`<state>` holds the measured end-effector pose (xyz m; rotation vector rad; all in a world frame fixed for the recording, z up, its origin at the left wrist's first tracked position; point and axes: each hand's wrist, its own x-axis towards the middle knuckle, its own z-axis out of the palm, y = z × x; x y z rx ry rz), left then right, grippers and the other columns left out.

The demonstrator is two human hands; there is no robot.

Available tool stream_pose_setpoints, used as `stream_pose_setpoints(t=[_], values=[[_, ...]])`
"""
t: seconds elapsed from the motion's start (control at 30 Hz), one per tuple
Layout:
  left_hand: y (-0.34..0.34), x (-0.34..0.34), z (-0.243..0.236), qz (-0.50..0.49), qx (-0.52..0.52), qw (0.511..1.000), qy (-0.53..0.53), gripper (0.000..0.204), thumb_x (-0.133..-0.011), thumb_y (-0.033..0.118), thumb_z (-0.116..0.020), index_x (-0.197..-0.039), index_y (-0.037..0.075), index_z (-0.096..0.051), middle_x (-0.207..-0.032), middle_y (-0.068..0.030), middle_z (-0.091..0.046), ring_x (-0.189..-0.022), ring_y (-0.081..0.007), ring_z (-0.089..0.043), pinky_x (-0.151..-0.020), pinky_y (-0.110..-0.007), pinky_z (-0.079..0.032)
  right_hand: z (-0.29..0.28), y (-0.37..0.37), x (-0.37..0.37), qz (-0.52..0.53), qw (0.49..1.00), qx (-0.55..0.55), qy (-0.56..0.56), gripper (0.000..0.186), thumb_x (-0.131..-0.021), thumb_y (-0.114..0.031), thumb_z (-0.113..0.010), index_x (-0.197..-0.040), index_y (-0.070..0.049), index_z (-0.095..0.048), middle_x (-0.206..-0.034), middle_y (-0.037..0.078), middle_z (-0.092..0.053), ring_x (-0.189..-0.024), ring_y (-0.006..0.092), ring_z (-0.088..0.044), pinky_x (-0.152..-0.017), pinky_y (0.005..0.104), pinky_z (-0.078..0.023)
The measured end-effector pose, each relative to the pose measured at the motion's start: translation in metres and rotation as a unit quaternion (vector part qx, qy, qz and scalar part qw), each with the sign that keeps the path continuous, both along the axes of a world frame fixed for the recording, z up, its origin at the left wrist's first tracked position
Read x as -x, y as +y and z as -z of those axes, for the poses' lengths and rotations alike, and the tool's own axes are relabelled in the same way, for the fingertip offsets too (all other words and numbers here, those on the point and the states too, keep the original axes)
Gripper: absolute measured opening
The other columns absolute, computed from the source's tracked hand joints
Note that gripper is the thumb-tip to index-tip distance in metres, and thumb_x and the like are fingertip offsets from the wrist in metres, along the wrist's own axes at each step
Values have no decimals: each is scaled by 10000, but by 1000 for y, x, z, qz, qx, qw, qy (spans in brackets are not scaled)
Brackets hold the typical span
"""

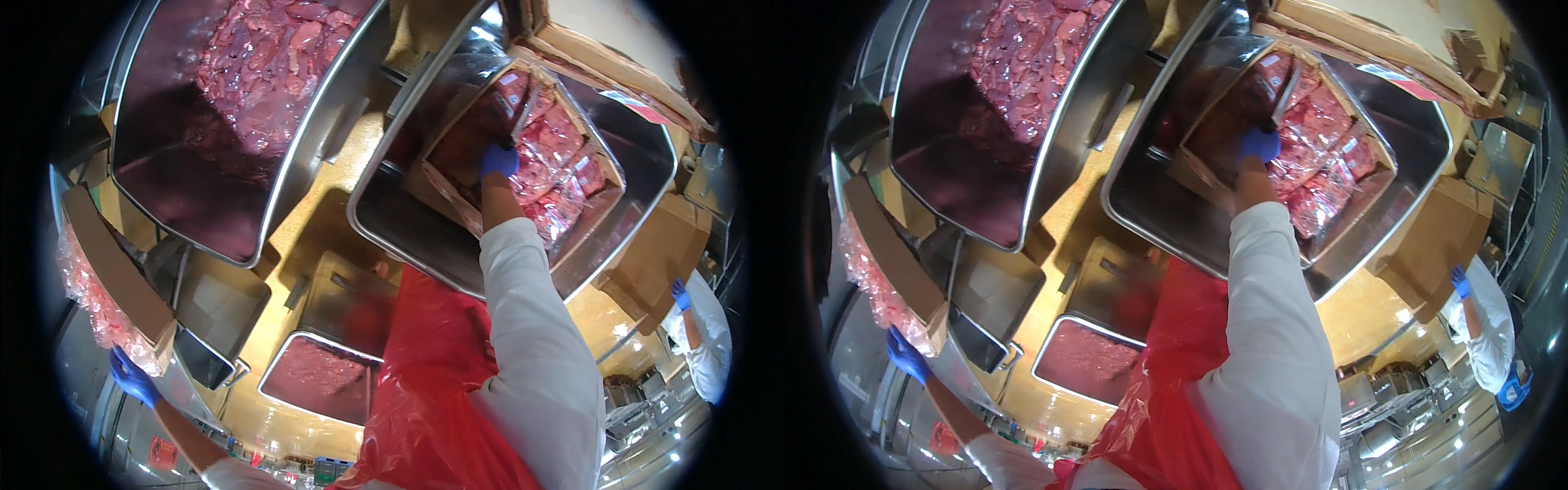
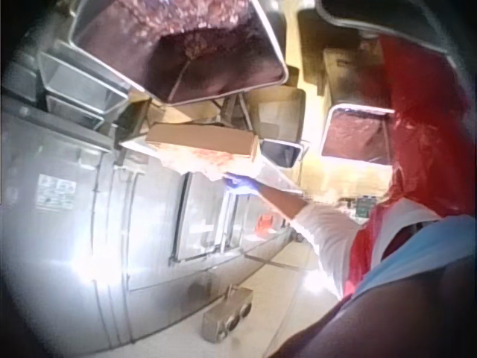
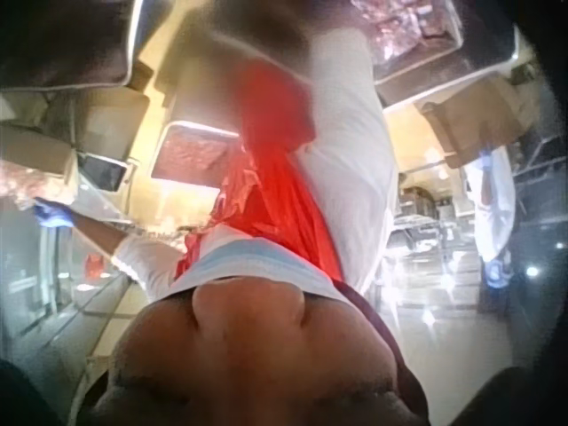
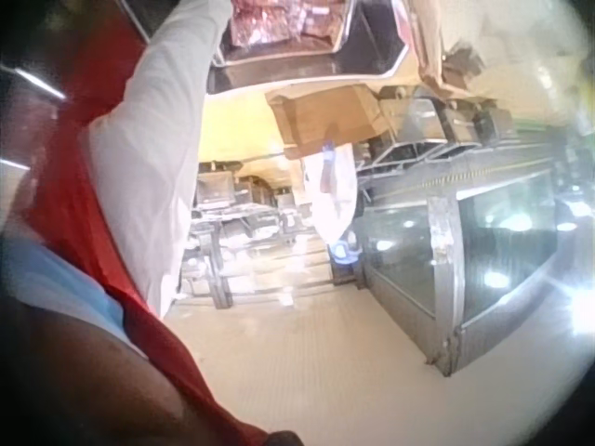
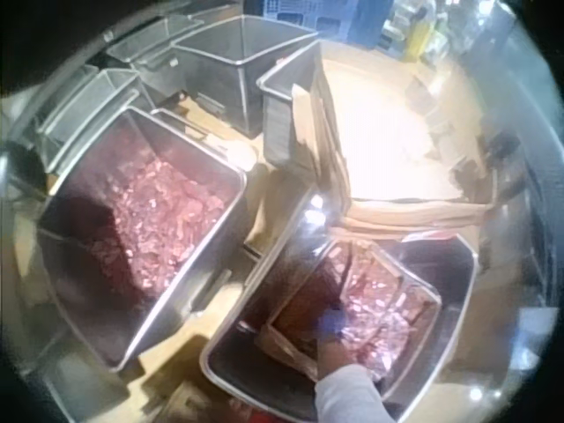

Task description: The person cuts large blocks of raw meat into smaller pieces using a knife and places them into metal bins. They repeatedly open cardboard boxes, remove vacuum-sealed meat blocks, and transfer the cut pieces into the bins.

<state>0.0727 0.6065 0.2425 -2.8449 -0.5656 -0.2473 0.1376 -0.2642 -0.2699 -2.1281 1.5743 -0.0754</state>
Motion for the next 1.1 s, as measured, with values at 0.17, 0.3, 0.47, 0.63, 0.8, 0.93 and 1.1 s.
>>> stream_pose_setpoints(t=[0.17, 0.3, 0.47, 0.63, 0.8, 0.93, 1.1], values=[[-93, 106, -19, -65, -131, 988, -50, 356, -972, 294, -649, -1196, 19, -680, -1154, -180, -636, -895, -259, -680, -792, -379, -572, 7, 7, -33, 82, 996, -15, -12, 310, -807, -246, -630, -912, 34, -710, -894, 251, -709, -900, 434, -685, -810, 503, -532], [-134, 170, -7, -102, -140, 983, -60, 316, -967, 239, -656, -1204, 30, -673, -1164, -174, -626, -913, -262, -667, -803, -388, -566, 14, -6, -40, 85, 994, -53, -34, 215, -789, -173, -668, -886, 13, -714, -845, 185, -725, -809, 354, -713, -744, 459, -554], [-193, 235, 22, -42, -128, 991, -11, 283, -936, 87, -647, -1201, -11, -637, -1191, -179, -610, -1091, -337, -591, -924, -453, -502, -60, -3, -47, 109, 925, -244, -271, 134, -747, -63, -745, -722, -67, -613, -687, 49, -618, -596, 184, -595, -570, 360, -515], [-262, 258, 73, -50, -20, 997, -59, 312, -886, 3, -661, -1196, -23, -632, -1206, -197, -584, -1120, -340, -583, -968, -431, -483, -103, -31, -43, 61, 819, -346, -453, 224, -784, 7, -698, -717, -104, -514, -702, 26, -569, -601, 138, -560, -575, 298, -517], [-350, 195, 111, -73, 216, 968, -102, 366, -881, 59, -692, -1232, -8, -614, -1234, -207, -568, -1152, -353, -555, -1013, -424, -443, -188, -3, -11, 73, 809, -421, -403, 200, -830, 11, -660, -740, -92, -513, -747, 31, -571, -636, 161, -584, -672, 312, -566], [-444, 136, 113, 108, 395, 910, -67, 534, -765, 189, -806, -1256, 61, -641, -1241, -136, -611, -1192, -337, -523, -1029, -431, -424, -272, 67, 49, -17, 776, -506, -376, 219, -834, 14, -663, -752, -103, -498, -746, 25, -554, -671, 170, -592, -676, 313, -564], [-484, 121, 73, 155, 567, 808, -37, 981, -727, 134, -828, -1549, 104, -293, -1571, -236, -253, -1402, -420, -350, -1151, -437, -348, -438, 173, 124, -79, 725, -625, -280, 243, -832, 42, -661, -780, -116, -483, -770, 14, -517, -700, 167, -567, -682, 300, -518]])
